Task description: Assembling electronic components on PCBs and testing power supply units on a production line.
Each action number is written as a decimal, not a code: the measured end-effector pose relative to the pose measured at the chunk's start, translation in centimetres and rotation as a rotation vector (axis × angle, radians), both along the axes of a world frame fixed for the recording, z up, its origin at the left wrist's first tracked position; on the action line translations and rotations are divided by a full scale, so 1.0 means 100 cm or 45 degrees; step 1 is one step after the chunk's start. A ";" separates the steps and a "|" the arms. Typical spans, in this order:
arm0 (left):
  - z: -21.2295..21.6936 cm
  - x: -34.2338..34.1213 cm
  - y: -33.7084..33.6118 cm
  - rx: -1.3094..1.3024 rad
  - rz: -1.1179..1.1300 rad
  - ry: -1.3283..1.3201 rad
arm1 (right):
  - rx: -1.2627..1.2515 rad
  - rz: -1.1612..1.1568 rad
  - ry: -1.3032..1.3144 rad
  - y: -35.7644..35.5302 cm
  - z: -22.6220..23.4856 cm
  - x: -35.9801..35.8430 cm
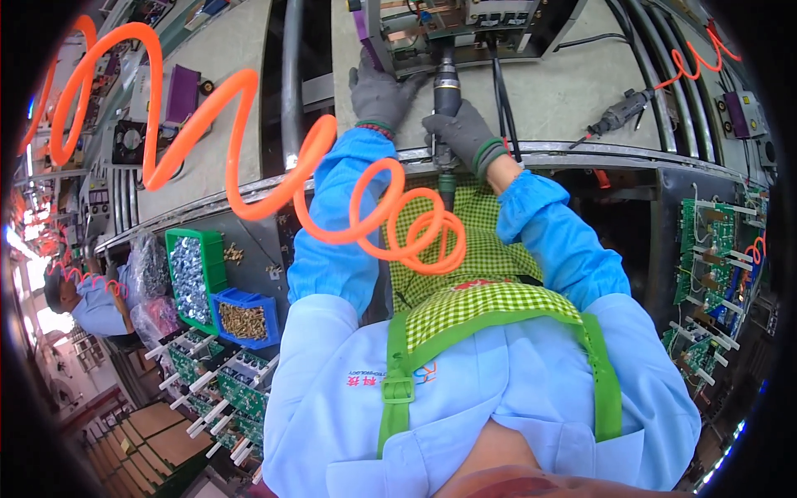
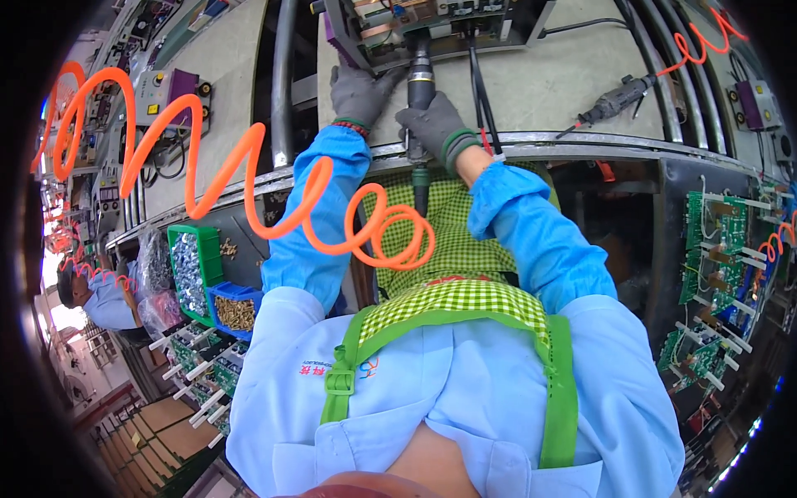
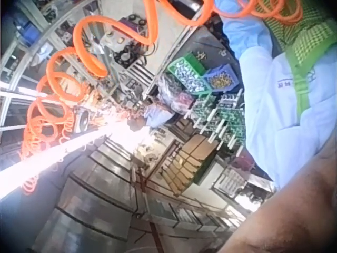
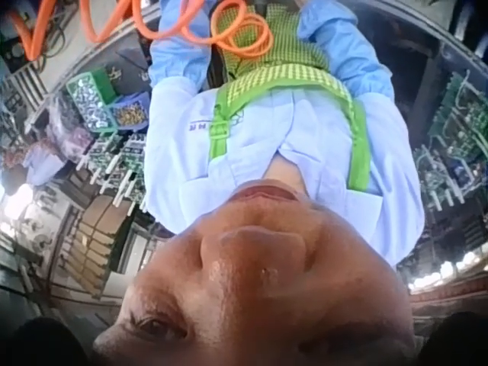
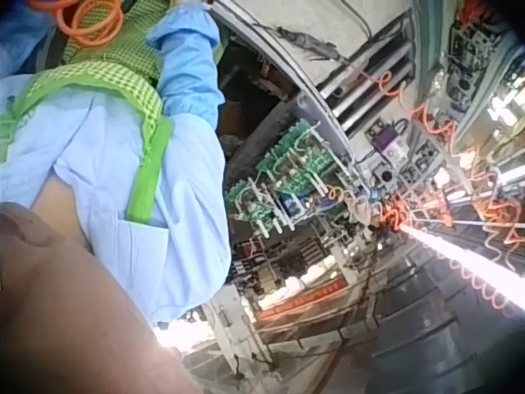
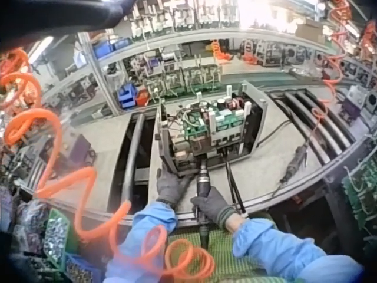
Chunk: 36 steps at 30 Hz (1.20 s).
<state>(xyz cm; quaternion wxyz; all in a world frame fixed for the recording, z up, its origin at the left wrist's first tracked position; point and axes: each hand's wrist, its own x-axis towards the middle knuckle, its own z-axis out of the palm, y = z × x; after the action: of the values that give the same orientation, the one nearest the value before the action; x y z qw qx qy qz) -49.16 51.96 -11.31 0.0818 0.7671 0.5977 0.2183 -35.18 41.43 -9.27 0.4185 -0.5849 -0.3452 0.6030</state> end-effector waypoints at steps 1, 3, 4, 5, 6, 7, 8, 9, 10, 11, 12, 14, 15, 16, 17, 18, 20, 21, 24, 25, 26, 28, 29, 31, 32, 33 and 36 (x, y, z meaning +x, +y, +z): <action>0.000 -0.001 -0.001 0.034 -0.002 -0.002 | -0.013 -0.047 0.099 -0.001 0.001 -0.001; -0.002 -0.002 -0.001 0.017 -0.006 -0.036 | 0.085 -0.014 -0.022 -0.001 0.001 -0.001; -0.003 -0.002 -0.001 0.246 -0.010 0.100 | 0.077 -0.035 0.009 0.000 0.000 -0.001; -0.004 -0.002 -0.001 0.276 -0.009 0.093 | 0.042 -0.032 0.061 0.000 -0.002 -0.002; -0.004 -0.002 -0.001 0.307 -0.006 0.100 | 0.052 0.006 0.092 0.001 -0.003 -0.002; -0.004 -0.003 -0.002 0.335 0.000 0.121 | 0.030 -0.020 0.072 0.001 -0.004 -0.004; -0.003 -0.003 -0.002 0.267 0.035 0.061 | 0.000 -0.033 0.066 0.001 -0.005 -0.006; -0.001 -0.005 -0.002 0.185 0.024 0.054 | -0.032 -0.045 0.056 0.001 -0.005 -0.010; -0.001 -0.006 -0.002 0.111 0.017 0.037 | 0.002 -0.084 0.034 0.001 -0.005 -0.014; 0.000 -0.006 0.000 0.045 0.026 0.026 | 0.007 -0.063 0.027 0.001 -0.004 -0.018; 0.000 -0.007 0.000 0.123 -0.016 0.010 | 0.030 -0.075 0.006 0.000 -0.002 -0.021; 0.001 -0.009 0.002 0.088 -0.012 0.011 | -0.016 -0.080 -0.098 -0.001 0.007 -0.021; 0.002 -0.012 0.001 0.059 -0.027 0.030 | 0.046 -0.063 -0.126 -0.001 0.013 -0.016; 0.002 -0.017 0.001 0.112 0.015 0.076 | 0.050 0.005 -0.145 -0.001 0.019 -0.008; 0.001 -0.018 0.000 0.166 0.028 0.113 | 0.054 0.068 -0.173 0.000 0.022 0.001; 0.000 -0.020 0.001 0.221 0.036 0.131 | -0.015 0.047 -0.113 -0.001 0.024 0.011; -0.005 -0.021 0.001 0.395 -0.018 -0.034 | 0.087 0.158 -0.098 -0.003 0.016 0.015; -0.007 -0.020 0.002 0.297 0.030 -0.031 | 0.121 0.156 -0.136 -0.004 0.009 0.012; -0.003 -0.020 0.001 0.045 0.127 0.147 | 0.073 0.017 0.039 -0.015 -0.016 -0.019; -0.001 -0.021 0.002 0.073 0.108 0.062 | 0.054 0.033 0.104 -0.018 -0.023 -0.023; 0.001 -0.020 0.002 -0.002 0.087 -0.032 | 0.051 -0.005 0.017 -0.016 -0.028 -0.028; 0.002 -0.020 0.001 -0.114 0.044 -0.239 | 0.164 -0.142 -0.196 -0.015 -0.034 -0.033; 0.005 -0.019 0.001 -0.073 0.036 -0.198 | 0.183 -0.189 -0.183 -0.014 -0.032 -0.032; 0.009 -0.020 -0.002 -0.008 0.045 -0.065 | 0.160 -0.167 -0.010 -0.010 -0.024 -0.028; 0.010 -0.019 -0.003 -0.023 0.092 -0.069 | 0.128 -0.149 0.067 -0.008 -0.019 -0.027; 0.009 -0.020 -0.004 0.045 0.057 -0.051 | 0.079 -0.123 0.111 -0.007 -0.016 -0.026; 0.004 -0.016 0.000 0.050 -0.019 -0.034 | 0.115 -0.094 -0.072 -0.003 -0.015 -0.026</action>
<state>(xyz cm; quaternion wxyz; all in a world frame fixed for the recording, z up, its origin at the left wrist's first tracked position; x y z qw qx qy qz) -50.73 51.94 -10.94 0.0764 0.7698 0.5865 0.2398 -37.79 41.14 -10.73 0.4567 -0.5945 -0.3619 0.5541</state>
